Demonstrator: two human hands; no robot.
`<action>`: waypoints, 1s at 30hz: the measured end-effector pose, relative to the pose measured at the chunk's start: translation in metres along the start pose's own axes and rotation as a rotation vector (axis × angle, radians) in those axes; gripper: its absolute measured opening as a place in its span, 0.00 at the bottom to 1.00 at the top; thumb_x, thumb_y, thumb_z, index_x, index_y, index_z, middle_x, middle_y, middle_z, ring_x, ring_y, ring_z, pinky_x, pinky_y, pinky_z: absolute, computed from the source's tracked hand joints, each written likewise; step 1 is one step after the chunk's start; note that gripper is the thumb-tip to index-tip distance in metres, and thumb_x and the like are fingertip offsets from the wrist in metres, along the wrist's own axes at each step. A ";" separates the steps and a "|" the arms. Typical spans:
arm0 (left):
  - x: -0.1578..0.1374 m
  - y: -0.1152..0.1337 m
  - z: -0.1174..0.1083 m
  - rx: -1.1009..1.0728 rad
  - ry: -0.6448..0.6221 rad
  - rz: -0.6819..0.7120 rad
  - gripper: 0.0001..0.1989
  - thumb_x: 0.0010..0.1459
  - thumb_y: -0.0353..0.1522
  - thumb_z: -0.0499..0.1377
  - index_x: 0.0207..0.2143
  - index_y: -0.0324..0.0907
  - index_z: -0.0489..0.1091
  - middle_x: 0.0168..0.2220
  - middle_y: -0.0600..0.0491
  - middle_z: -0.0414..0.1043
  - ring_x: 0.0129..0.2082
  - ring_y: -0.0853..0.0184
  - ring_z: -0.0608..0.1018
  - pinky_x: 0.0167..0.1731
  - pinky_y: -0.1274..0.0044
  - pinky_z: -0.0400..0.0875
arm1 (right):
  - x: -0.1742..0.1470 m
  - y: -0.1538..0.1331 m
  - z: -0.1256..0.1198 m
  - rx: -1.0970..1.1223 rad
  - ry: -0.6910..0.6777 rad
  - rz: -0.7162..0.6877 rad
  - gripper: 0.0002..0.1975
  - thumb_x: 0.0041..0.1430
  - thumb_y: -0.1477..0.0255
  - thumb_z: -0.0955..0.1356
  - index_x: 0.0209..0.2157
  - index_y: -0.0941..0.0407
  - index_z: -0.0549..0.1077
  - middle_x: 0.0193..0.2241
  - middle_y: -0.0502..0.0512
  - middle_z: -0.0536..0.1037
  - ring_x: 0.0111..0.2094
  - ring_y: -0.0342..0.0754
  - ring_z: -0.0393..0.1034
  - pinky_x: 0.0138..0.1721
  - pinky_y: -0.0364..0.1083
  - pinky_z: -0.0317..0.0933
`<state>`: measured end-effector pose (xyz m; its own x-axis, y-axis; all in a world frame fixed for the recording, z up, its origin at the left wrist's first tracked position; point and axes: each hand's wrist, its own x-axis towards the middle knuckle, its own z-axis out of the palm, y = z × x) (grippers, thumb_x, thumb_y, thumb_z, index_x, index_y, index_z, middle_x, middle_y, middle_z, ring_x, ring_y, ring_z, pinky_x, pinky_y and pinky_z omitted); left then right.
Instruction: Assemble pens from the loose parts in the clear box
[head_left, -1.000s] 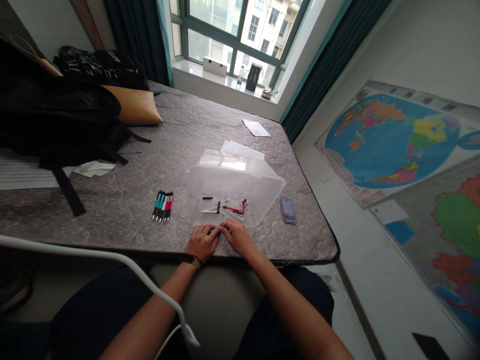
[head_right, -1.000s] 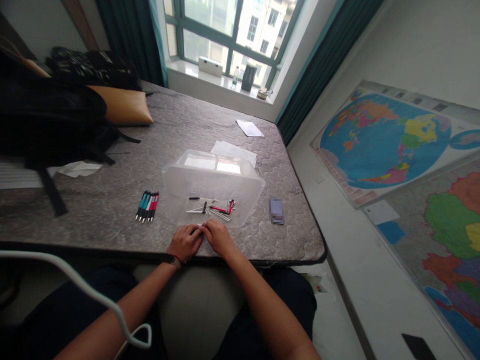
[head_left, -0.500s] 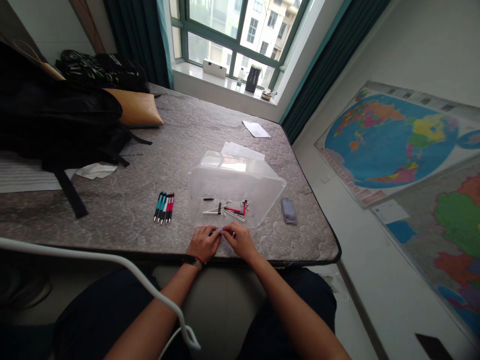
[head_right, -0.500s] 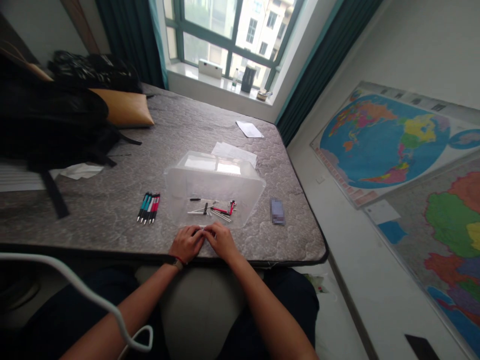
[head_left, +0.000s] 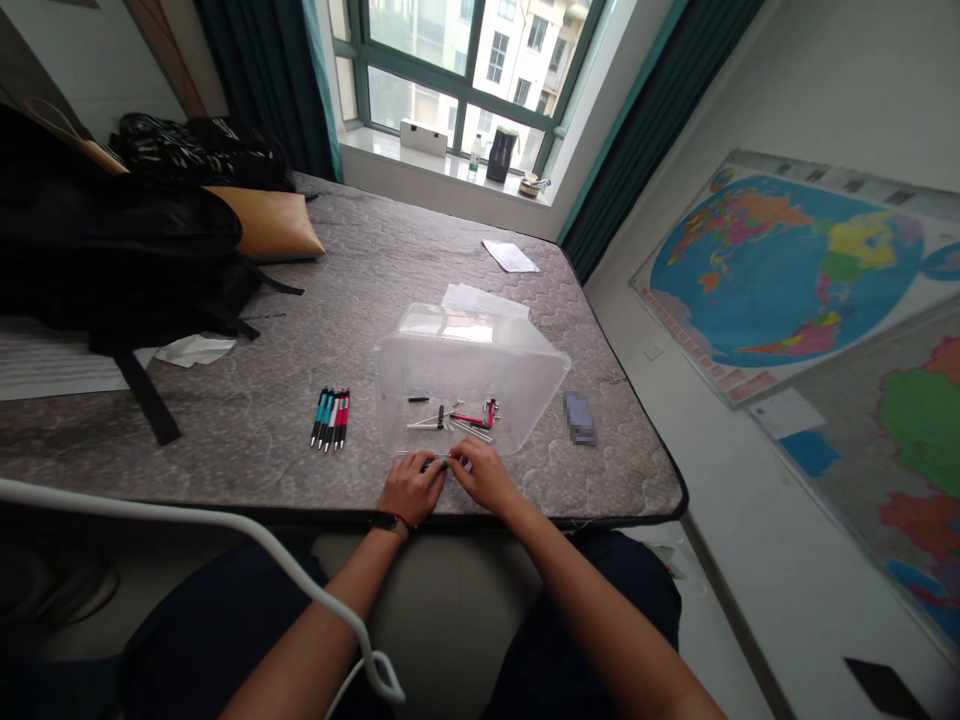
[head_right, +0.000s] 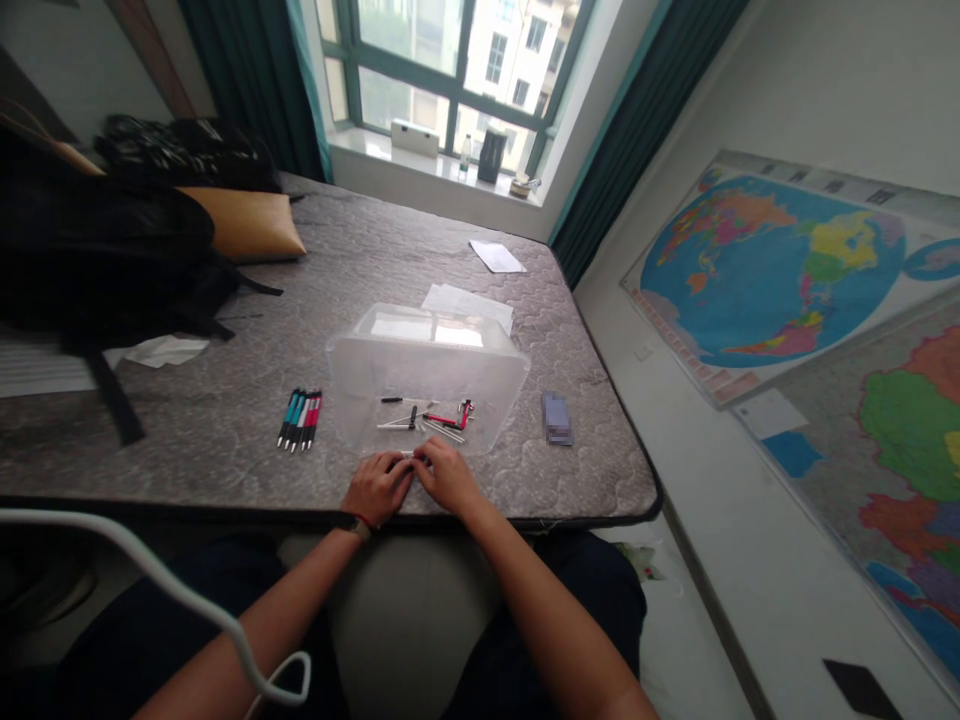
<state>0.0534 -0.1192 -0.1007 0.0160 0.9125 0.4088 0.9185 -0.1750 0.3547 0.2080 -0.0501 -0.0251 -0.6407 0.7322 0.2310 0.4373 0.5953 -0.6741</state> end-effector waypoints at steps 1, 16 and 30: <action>0.000 0.000 0.000 0.001 0.001 0.002 0.10 0.63 0.36 0.53 0.42 0.47 0.73 0.44 0.47 0.72 0.44 0.59 0.71 0.41 0.67 0.64 | 0.000 -0.001 -0.001 -0.002 -0.012 -0.010 0.04 0.62 0.73 0.66 0.34 0.55 0.73 0.33 0.53 0.72 0.35 0.46 0.66 0.39 0.44 0.60; 0.000 0.000 -0.001 0.011 -0.003 0.012 0.11 0.63 0.36 0.52 0.43 0.47 0.73 0.44 0.46 0.72 0.43 0.59 0.71 0.42 0.67 0.64 | -0.002 -0.002 -0.003 0.015 0.005 -0.002 0.04 0.62 0.73 0.65 0.34 0.55 0.73 0.33 0.54 0.72 0.37 0.47 0.66 0.40 0.45 0.61; -0.002 -0.002 0.000 -0.006 -0.006 0.000 0.12 0.65 0.36 0.50 0.47 0.46 0.70 0.47 0.47 0.71 0.44 0.59 0.71 0.43 0.68 0.64 | -0.001 -0.001 0.003 0.040 -0.002 0.002 0.06 0.64 0.73 0.63 0.37 0.55 0.73 0.35 0.54 0.72 0.37 0.46 0.67 0.40 0.44 0.62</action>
<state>0.0514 -0.1207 -0.1023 0.0181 0.9147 0.4037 0.9159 -0.1771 0.3602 0.2061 -0.0525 -0.0273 -0.6412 0.7327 0.2280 0.4134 0.5801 -0.7018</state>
